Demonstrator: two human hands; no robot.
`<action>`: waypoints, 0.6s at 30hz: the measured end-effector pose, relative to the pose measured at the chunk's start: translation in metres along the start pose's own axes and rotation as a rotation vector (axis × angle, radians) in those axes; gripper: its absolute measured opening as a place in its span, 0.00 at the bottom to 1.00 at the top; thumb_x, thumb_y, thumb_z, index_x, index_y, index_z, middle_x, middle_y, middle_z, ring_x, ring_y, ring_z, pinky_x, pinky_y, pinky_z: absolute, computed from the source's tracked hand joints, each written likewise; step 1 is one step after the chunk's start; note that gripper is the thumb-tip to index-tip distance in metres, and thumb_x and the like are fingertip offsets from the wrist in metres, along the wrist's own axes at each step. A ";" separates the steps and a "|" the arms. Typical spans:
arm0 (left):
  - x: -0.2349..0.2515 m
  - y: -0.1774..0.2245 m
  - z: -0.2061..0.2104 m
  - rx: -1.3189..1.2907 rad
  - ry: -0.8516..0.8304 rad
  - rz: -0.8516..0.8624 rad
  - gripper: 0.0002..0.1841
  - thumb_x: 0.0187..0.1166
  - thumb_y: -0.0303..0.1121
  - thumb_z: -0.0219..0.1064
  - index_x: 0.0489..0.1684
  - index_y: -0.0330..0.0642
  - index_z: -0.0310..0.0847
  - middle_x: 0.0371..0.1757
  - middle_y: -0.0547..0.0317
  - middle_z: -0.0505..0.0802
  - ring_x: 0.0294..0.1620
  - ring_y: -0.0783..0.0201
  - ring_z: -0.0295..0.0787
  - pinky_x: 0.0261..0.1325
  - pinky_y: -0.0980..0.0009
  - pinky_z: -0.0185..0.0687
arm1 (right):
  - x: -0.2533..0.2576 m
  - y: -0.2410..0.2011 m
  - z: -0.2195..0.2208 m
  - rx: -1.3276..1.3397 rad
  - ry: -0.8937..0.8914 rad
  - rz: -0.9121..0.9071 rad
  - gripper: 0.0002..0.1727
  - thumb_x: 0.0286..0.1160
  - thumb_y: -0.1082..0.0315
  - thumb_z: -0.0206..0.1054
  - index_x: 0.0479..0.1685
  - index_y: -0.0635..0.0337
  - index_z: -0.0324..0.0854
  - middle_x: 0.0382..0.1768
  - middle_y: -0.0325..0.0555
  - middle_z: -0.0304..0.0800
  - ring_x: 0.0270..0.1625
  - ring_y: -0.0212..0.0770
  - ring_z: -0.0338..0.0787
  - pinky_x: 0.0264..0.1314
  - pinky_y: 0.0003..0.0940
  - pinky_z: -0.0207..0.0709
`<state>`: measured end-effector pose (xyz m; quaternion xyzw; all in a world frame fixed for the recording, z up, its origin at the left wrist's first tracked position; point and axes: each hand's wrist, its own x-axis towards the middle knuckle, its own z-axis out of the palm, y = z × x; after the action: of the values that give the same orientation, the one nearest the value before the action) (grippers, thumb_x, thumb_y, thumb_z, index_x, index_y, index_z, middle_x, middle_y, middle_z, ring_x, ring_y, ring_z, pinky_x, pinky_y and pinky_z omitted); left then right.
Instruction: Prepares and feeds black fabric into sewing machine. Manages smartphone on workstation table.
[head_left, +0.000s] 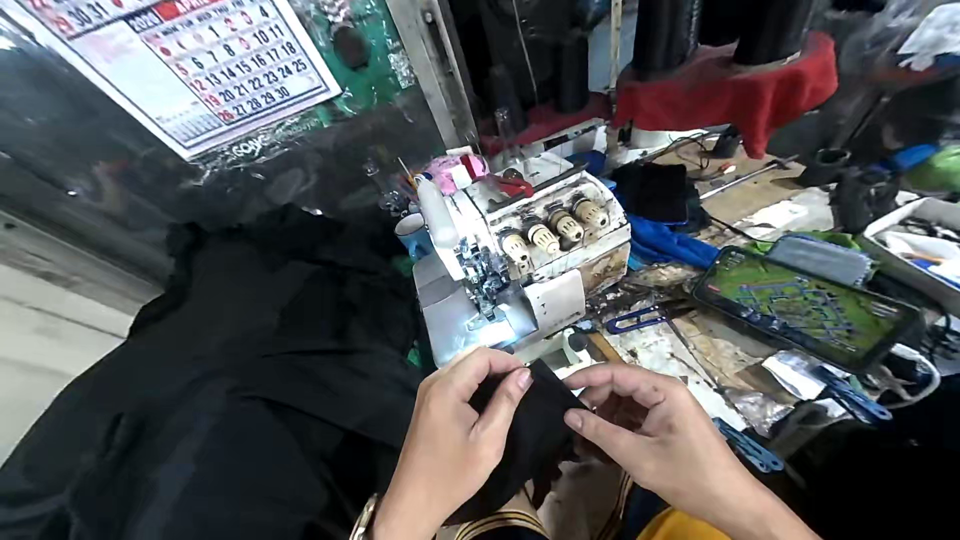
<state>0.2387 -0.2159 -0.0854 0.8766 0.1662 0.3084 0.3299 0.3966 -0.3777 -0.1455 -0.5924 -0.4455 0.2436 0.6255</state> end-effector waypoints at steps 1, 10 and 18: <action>0.000 -0.003 -0.001 -0.001 -0.007 0.013 0.09 0.84 0.43 0.67 0.40 0.53 0.90 0.37 0.73 0.92 0.39 0.73 0.90 0.43 0.73 0.91 | 0.000 0.000 0.001 0.000 -0.003 -0.001 0.14 0.73 0.59 0.78 0.56 0.47 0.91 0.39 0.34 0.95 0.32 0.33 0.91 0.30 0.26 0.87; -0.003 -0.002 -0.009 0.037 -0.094 -0.045 0.10 0.88 0.43 0.61 0.48 0.54 0.89 0.40 0.73 0.90 0.40 0.74 0.88 0.42 0.74 0.89 | 0.003 0.003 0.001 -0.018 -0.050 0.034 0.10 0.78 0.59 0.73 0.50 0.50 0.93 0.40 0.34 0.95 0.33 0.32 0.92 0.33 0.26 0.90; 0.014 -0.006 -0.031 0.154 0.012 0.079 0.09 0.87 0.39 0.63 0.48 0.50 0.90 0.40 0.71 0.91 0.38 0.76 0.88 0.40 0.75 0.89 | 0.031 -0.016 0.018 0.081 -0.034 0.000 0.09 0.78 0.60 0.73 0.47 0.53 0.92 0.38 0.38 0.96 0.35 0.38 0.96 0.29 0.35 0.94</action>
<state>0.2285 -0.1895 -0.0653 0.9034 0.1567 0.3126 0.2483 0.3930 -0.3455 -0.1235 -0.5624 -0.4457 0.2716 0.6414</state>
